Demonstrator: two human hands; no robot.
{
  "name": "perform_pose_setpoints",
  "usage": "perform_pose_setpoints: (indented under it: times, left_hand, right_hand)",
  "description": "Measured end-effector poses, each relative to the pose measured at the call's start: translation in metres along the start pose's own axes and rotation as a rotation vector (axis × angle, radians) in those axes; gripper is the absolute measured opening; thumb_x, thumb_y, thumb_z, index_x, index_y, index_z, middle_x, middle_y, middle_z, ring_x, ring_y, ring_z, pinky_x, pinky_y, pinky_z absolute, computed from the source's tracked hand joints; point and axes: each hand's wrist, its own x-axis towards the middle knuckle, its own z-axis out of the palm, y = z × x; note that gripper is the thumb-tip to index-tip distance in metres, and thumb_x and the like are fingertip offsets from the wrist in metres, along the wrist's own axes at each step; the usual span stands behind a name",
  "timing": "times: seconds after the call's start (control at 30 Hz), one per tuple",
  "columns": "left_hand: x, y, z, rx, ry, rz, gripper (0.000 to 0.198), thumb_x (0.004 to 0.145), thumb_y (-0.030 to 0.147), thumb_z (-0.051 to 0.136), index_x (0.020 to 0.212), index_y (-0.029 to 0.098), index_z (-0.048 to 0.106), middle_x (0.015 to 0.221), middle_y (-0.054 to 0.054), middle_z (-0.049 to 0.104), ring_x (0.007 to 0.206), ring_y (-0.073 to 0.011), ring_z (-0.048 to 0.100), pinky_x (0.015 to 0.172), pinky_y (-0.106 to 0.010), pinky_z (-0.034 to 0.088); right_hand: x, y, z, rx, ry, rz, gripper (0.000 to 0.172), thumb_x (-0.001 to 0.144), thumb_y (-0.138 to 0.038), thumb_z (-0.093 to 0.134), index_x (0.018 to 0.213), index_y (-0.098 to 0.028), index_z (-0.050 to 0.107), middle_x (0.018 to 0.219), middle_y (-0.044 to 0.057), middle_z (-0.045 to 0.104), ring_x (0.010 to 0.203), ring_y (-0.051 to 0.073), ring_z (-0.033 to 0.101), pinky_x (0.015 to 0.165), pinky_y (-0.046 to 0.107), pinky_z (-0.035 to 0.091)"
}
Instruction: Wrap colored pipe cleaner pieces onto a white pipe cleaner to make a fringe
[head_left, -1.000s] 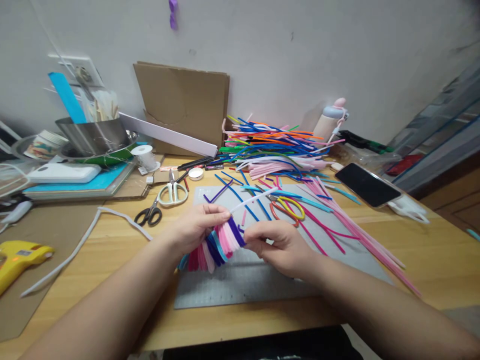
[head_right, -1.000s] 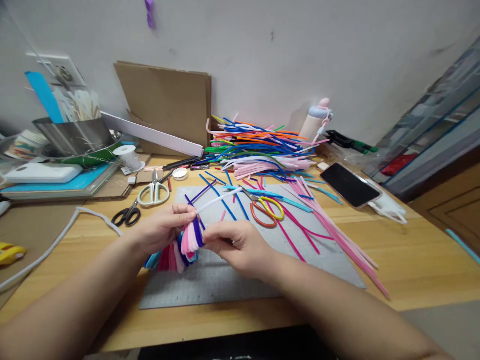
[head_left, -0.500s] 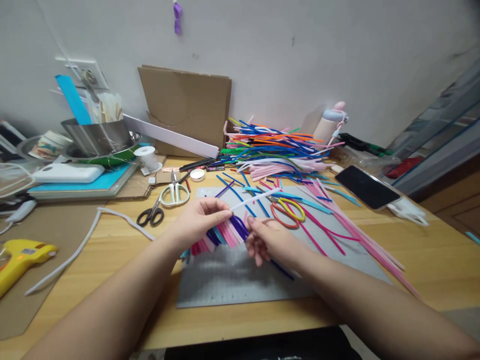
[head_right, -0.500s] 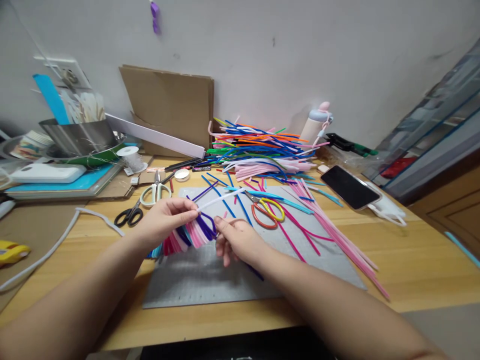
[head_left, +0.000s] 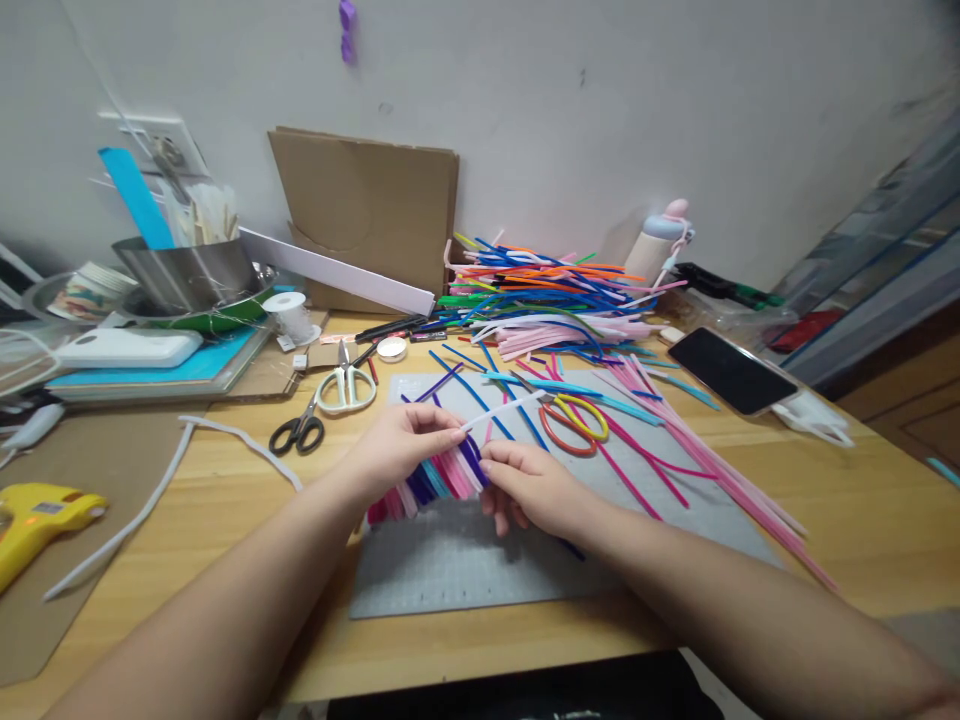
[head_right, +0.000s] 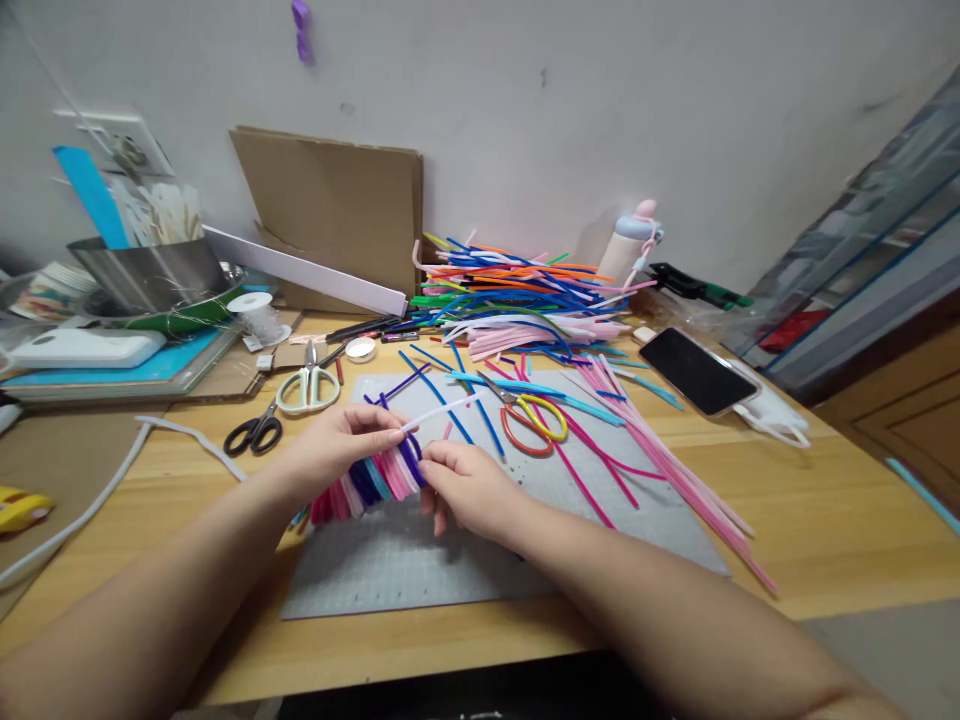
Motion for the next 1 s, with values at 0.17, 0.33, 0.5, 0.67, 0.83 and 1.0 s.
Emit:
perform_pose_setpoints:
  times: [0.17, 0.33, 0.5, 0.67, 0.83, 1.0]
  left_hand:
    - [0.0, 0.002, 0.0, 0.006, 0.074, 0.003, 0.027, 0.064, 0.037, 0.067, 0.076, 0.013, 0.065, 0.071, -0.003, 0.065, 0.062, -0.0125, 0.055, 0.059, -0.023, 0.041]
    - [0.0, 0.006, 0.0, 0.016, 0.162, 0.043, 0.027, 0.064, 0.037, 0.068, 0.076, 0.013, 0.064, 0.075, -0.004, 0.066, 0.066, -0.014, 0.057, 0.062, -0.024, 0.043]
    - [0.0, 0.005, 0.001, 0.005, 0.147, 0.055, 0.024, 0.065, 0.035, 0.068, 0.075, 0.013, 0.064, 0.078, -0.004, 0.066, 0.069, -0.014, 0.058, 0.064, -0.024, 0.043]
    - [0.0, 0.003, -0.001, 0.003, 0.128, 0.036, 0.024, 0.066, 0.036, 0.067, 0.077, 0.014, 0.066, 0.079, -0.004, 0.068, 0.07, -0.014, 0.058, 0.065, -0.023, 0.042]
    - [0.0, 0.005, -0.006, 0.035, 0.114, -0.033, 0.026, 0.063, 0.037, 0.069, 0.076, 0.014, 0.068, 0.073, -0.003, 0.068, 0.064, -0.0129, 0.057, 0.062, -0.023, 0.041]
    - [0.001, 0.005, -0.009, 0.079, 0.107, -0.057, 0.025, 0.062, 0.037, 0.069, 0.072, 0.014, 0.068, 0.064, -0.001, 0.065, 0.058, -0.011, 0.053, 0.058, -0.021, 0.039]
  right_hand:
    - [0.001, 0.0, 0.0, 0.085, -0.019, 0.017, 0.03, 0.084, -0.047, 0.036, 0.079, -0.018, 0.043, 0.058, -0.002, 0.058, 0.037, 0.008, 0.054, 0.029, 0.014, 0.027]
    - [0.004, 0.003, 0.0, 0.066, 0.021, 0.016, 0.031, 0.081, -0.048, 0.045, 0.077, -0.017, 0.044, 0.055, -0.002, 0.058, 0.035, 0.007, 0.054, 0.027, 0.013, 0.028]
    - [0.005, 0.005, 0.002, 0.069, 0.042, -0.037, 0.028, 0.081, -0.042, 0.046, 0.071, -0.016, 0.045, 0.055, -0.002, 0.058, 0.035, 0.006, 0.053, 0.028, 0.012, 0.028]
    - [0.004, 0.005, 0.003, 0.039, 0.073, -0.06, 0.028, 0.082, -0.041, 0.044, 0.07, -0.016, 0.047, 0.054, -0.002, 0.058, 0.035, 0.006, 0.052, 0.029, 0.013, 0.029]
    - [0.004, 0.007, 0.001, -0.049, 0.073, -0.088, 0.029, 0.084, -0.039, 0.042, 0.068, -0.015, 0.048, 0.056, -0.001, 0.058, 0.036, 0.005, 0.051, 0.031, 0.014, 0.031]
    - [0.003, 0.007, 0.001, -0.116, 0.075, -0.093, 0.029, 0.085, -0.038, 0.04, 0.068, -0.015, 0.048, 0.058, -0.001, 0.057, 0.037, 0.005, 0.051, 0.033, 0.013, 0.032]
